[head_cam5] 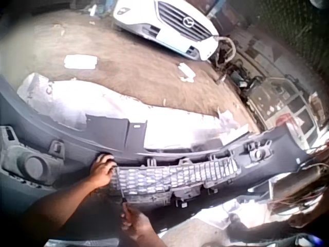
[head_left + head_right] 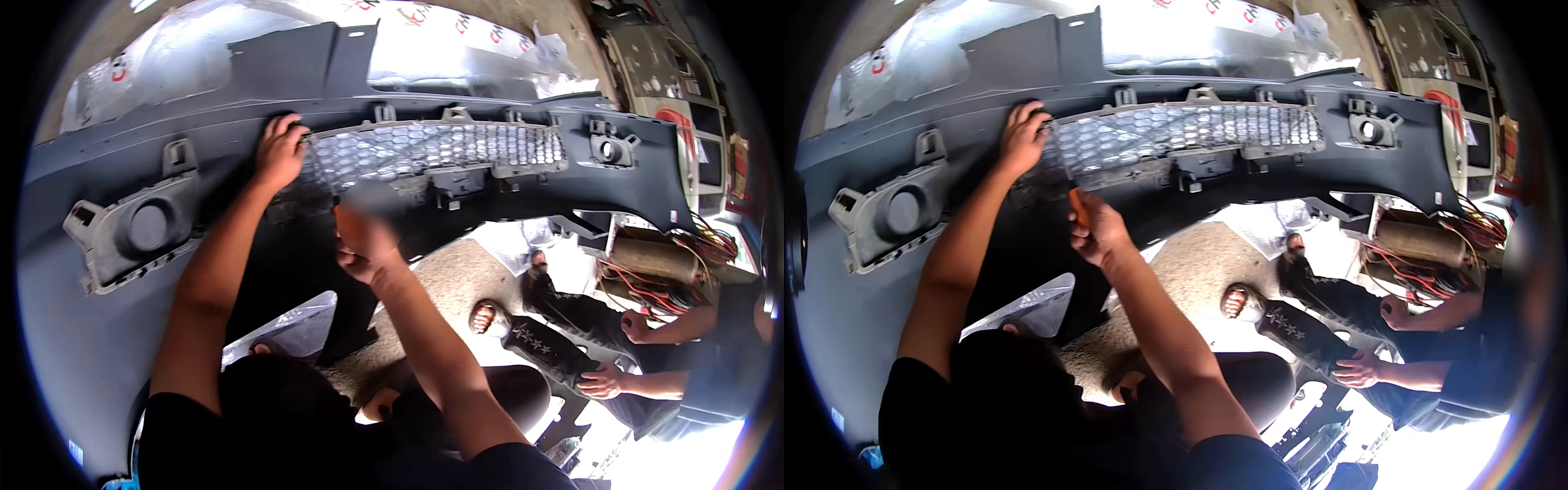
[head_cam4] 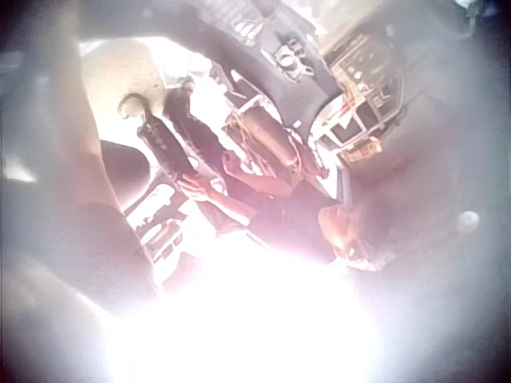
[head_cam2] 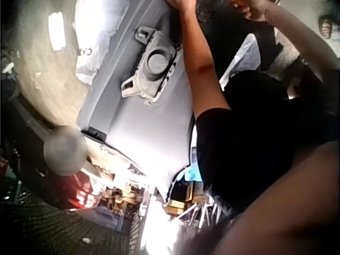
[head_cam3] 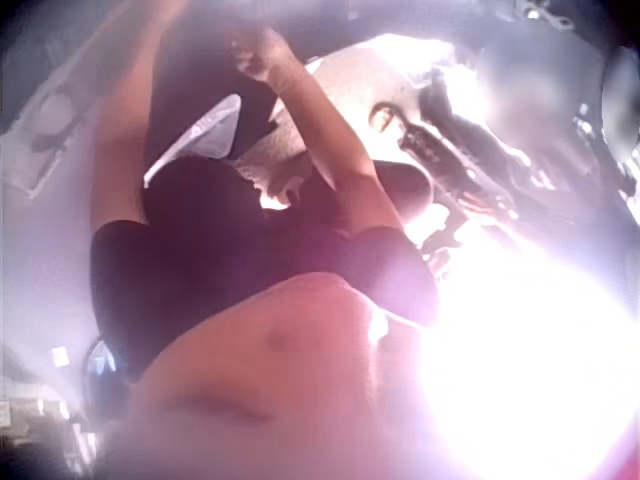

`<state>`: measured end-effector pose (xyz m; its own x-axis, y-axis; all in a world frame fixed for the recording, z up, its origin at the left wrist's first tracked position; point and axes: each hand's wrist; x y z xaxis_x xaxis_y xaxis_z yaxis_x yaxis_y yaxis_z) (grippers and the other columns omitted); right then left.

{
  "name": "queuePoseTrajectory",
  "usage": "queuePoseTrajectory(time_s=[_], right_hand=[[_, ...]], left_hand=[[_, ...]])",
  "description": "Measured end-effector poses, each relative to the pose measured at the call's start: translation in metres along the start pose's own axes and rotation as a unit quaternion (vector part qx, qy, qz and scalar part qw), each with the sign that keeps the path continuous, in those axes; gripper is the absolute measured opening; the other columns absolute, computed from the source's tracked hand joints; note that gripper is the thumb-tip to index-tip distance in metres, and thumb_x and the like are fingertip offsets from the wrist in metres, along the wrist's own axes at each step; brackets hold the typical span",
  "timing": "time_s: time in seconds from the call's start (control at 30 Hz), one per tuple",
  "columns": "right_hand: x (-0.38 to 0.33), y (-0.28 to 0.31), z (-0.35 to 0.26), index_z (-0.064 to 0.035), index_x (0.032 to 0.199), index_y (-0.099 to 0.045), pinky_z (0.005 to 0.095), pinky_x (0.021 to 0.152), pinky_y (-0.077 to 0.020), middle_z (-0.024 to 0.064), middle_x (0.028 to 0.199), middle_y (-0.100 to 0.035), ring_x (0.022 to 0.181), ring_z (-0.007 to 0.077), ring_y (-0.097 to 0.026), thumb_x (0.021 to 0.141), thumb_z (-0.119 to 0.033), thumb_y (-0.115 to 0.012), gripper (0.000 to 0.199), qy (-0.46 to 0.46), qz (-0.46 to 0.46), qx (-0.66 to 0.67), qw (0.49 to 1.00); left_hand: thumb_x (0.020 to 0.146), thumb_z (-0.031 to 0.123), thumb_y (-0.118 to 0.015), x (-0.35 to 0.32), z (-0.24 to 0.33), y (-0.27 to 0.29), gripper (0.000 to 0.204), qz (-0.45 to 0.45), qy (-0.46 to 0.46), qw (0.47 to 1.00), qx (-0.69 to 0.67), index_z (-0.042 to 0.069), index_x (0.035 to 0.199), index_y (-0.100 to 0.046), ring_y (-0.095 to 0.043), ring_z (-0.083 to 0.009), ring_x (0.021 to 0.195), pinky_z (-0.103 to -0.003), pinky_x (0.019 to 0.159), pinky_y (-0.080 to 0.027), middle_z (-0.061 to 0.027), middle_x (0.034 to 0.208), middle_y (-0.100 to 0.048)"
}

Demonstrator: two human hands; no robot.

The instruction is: The person uses a screwdriver to fasten a honeycomb-patterned grille insert into a car bumper. They repeatedly position the grille, align the screw holes, and tighten the fasteners while working on the bumper laid out on a protective sheet.

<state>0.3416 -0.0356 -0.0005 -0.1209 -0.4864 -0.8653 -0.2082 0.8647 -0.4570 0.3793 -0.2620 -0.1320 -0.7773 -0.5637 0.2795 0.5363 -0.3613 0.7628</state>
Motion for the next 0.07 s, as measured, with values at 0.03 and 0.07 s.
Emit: queuePoseTrajectory(time_s=[0.03, 0.07], right_hand=[[0.0096, 0.0117, -0.0001, -0.0169, 0.111, -0.062, 0.0268, 0.042, -0.0353, -0.0015, 0.068, -0.056, 0.045, 0.0098, -0.044, 0.092, -0.044, -0.064, 0.033, 0.165, 0.036, -0.266, 0.949], [0.0126, 0.0102, 0.0046, -0.0169, 0.111, -0.062, 0.0268, 0.042, -0.0353, -0.0015, 0.068, -0.056, 0.045, 0.0098, -0.044, 0.092, -0.044, -0.064, 0.033, 0.160, 0.028, -0.266, 0.950]], left_hand=[[0.081, 0.011, -0.069, 0.0022, 0.0016, 0.0037, 0.028, -0.002, -0.001, 1.000, -0.003, 0.012, 0.110, -0.066, -0.044, -0.0342, 0.130, -0.043, 0.109, -0.038, -0.0065, 0.135, -0.053], [0.082, 0.012, -0.069, 0.0117, 0.0013, 0.0023, 0.028, 0.003, -0.001, 1.000, -0.007, 0.013, 0.110, -0.066, -0.043, -0.0338, 0.130, -0.043, 0.109, -0.038, -0.0051, 0.136, -0.052]])
Point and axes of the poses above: each hand's wrist, its own x-axis towards the middle knuckle, its own y-axis out of the back of the hand, z = x × y
